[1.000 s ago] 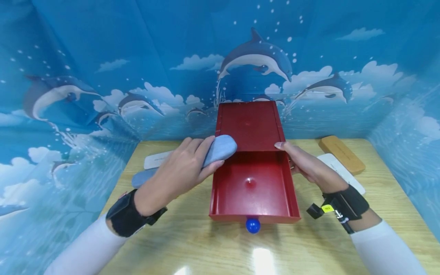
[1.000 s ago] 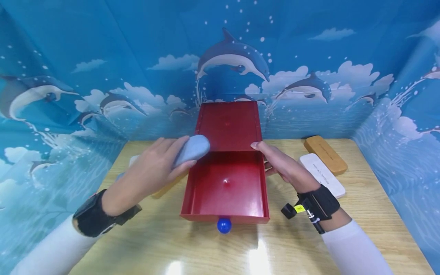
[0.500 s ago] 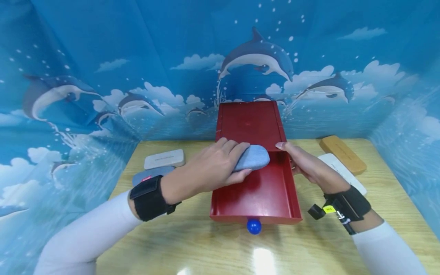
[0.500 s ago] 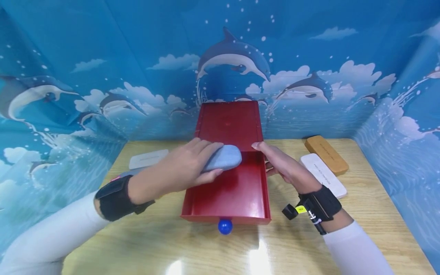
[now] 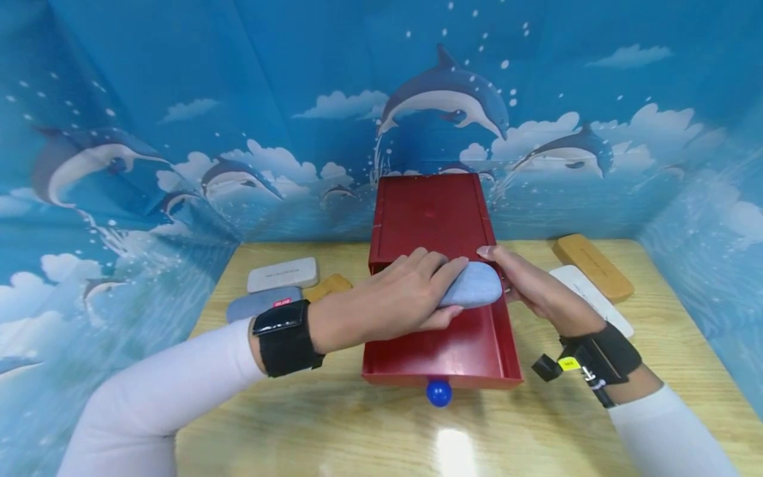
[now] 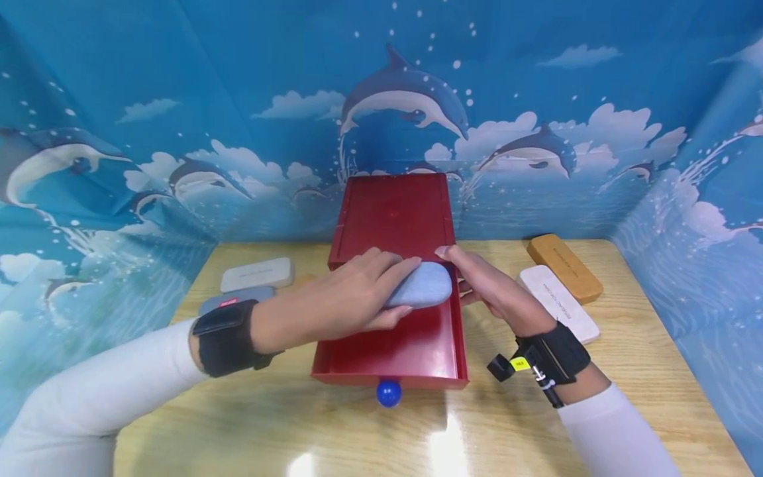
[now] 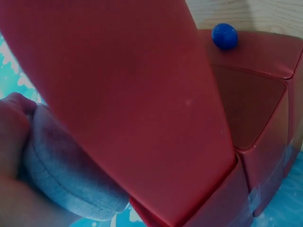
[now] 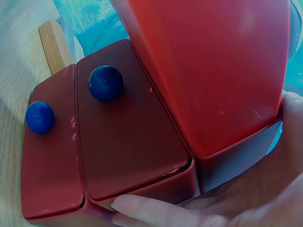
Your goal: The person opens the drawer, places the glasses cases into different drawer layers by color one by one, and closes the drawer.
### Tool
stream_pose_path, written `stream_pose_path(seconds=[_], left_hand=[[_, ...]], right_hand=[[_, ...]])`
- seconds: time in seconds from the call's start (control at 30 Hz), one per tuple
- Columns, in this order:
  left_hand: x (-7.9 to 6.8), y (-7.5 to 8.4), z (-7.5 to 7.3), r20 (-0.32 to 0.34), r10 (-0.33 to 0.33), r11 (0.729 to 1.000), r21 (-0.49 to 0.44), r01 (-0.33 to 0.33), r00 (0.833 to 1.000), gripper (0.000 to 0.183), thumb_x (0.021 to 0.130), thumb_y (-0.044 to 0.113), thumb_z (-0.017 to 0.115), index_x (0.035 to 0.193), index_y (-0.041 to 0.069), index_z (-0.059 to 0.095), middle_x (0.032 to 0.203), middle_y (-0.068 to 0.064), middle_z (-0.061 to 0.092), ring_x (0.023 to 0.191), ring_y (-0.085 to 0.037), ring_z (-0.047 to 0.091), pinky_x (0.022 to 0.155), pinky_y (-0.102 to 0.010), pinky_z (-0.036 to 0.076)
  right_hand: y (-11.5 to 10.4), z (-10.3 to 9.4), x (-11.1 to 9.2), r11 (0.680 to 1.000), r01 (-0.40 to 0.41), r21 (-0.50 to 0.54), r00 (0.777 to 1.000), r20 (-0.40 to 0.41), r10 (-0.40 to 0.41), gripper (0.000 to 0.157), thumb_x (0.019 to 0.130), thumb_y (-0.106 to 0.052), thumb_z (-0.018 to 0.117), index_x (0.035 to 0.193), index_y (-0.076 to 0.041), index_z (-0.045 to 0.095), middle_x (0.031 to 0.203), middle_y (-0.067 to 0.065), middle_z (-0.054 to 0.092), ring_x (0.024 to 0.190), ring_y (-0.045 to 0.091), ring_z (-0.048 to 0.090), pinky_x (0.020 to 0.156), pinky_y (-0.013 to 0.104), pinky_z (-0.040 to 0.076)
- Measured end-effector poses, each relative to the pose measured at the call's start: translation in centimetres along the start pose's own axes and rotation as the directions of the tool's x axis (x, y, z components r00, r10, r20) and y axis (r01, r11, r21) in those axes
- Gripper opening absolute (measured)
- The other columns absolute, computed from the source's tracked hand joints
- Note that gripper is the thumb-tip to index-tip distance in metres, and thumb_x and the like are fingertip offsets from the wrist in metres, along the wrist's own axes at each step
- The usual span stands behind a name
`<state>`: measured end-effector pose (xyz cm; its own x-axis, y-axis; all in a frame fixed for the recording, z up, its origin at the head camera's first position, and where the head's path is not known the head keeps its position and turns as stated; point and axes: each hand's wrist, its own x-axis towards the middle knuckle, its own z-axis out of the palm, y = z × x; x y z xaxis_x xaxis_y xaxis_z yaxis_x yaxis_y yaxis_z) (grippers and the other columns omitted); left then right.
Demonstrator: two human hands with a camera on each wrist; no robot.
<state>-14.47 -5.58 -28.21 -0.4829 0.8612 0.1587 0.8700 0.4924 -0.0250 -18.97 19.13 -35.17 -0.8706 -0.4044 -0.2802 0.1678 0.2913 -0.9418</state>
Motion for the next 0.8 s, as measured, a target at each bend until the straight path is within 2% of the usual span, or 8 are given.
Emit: stream_pose_path(seconds=[0.33, 0.6, 0.8], left_hand=[[0.8, 0.4, 1.1, 0.047, 0.065, 0.996, 0.056, -0.067, 0.997, 0.069, 0.096, 0.047, 0.048, 0.146, 0.003, 0.027, 0.129, -0.011, 0.050, 0.107, -0.019, 0.046, 0.086, -0.030, 0.049], [0.9, 0.2, 2.0, 0.077, 0.065, 0.994, 0.081, -0.071, 0.995, 0.068, 0.098, 0.047, 0.046, 0.146, 0.003, 0.027, 0.129, -0.011, 0.050, 0.108, -0.019, 0.047, 0.088, -0.032, 0.048], [1.2, 0.2, 2.6, 0.079, 0.062, 0.992, 0.104, -0.070, 0.995, 0.067, 0.098, 0.045, 0.047, 0.144, 0.002, 0.028, 0.126, -0.012, 0.051, 0.108, -0.020, 0.049, 0.089, -0.032, 0.048]], right_hand=[[0.0, 0.0, 0.1, 1.000, -0.007, 0.009, 1.000, 0.000, 0.007, 0.056, 0.098, -0.050, 0.035, 0.132, -0.005, 0.034, 0.108, 0.017, 0.050, 0.074, 0.022, 0.062, 0.064, 0.039, 0.056], [-0.1, 0.0, 0.1, 0.999, -0.033, 0.017, 0.999, -0.015, 0.033, 0.061, 0.097, -0.051, 0.036, 0.135, -0.002, 0.032, 0.106, 0.015, 0.051, 0.073, 0.020, 0.062, 0.065, 0.040, 0.056], [-0.1, 0.0, 0.0, 1.000, -0.019, 0.009, 1.000, -0.010, 0.019, 0.060, 0.098, -0.050, 0.034, 0.135, -0.002, 0.031, 0.107, 0.015, 0.050, 0.074, 0.019, 0.061, 0.064, 0.038, 0.055]])
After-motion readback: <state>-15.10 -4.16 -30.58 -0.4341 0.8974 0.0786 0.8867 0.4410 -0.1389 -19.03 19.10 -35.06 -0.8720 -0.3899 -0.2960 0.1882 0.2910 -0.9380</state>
